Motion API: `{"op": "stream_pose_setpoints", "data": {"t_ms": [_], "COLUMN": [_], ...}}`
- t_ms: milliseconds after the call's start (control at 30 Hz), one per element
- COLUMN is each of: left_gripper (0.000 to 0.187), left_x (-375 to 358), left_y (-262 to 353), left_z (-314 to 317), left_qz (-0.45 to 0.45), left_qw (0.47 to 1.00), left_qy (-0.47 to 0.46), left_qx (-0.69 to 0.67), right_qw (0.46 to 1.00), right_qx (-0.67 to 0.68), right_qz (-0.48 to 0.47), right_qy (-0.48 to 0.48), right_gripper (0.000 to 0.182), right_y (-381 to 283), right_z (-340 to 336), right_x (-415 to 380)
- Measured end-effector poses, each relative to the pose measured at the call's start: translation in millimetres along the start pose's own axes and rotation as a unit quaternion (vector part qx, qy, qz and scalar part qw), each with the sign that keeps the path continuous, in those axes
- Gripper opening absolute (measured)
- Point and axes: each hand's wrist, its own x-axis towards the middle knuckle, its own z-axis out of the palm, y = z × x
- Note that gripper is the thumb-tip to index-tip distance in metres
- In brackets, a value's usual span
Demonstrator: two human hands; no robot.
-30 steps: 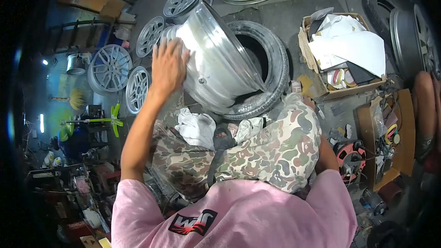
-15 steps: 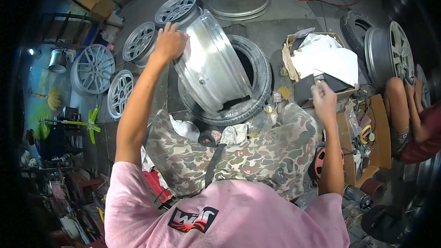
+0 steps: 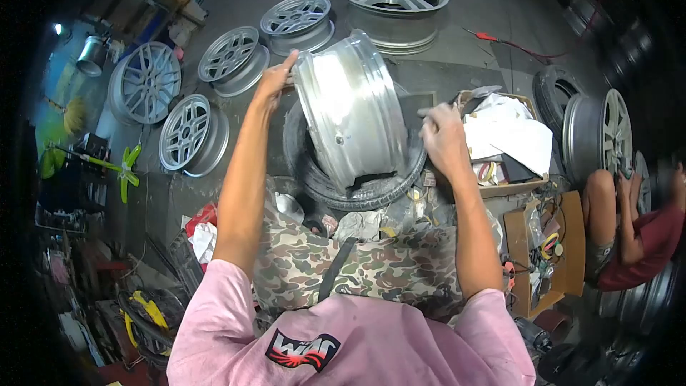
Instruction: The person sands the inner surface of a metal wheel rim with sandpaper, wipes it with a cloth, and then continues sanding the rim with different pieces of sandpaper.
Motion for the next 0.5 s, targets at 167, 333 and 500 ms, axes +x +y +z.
{"op": "stream_pose_setpoints", "data": {"t_ms": [167,333,500], "left_gripper": [0.051,0.055,0.054], "left_x": [38.6,52.7,61.2], "left_y": [-12.6,-18.7,-17.2], "left_z": [-9.8,-1.3,-1.9], "left_qz": [-0.049,-0.018,0.007], "left_qw": [0.998,0.999,0.997], "left_qy": [0.013,0.044,0.051], "left_qx": [0.03,0.021,0.055], "right_qw": [0.978,0.986,0.979], "right_qx": [-0.123,-0.066,-0.124], "right_qz": [0.059,0.024,0.008], "right_qy": [-0.159,-0.151,-0.162], "right_gripper": [0.024,0.029,0.029], "right_y": [-4.9,-25.6,-2.4], "right_z": [11.8,14.4,28.9], "right_x": [-22.6,-33.3,-46.8]}}
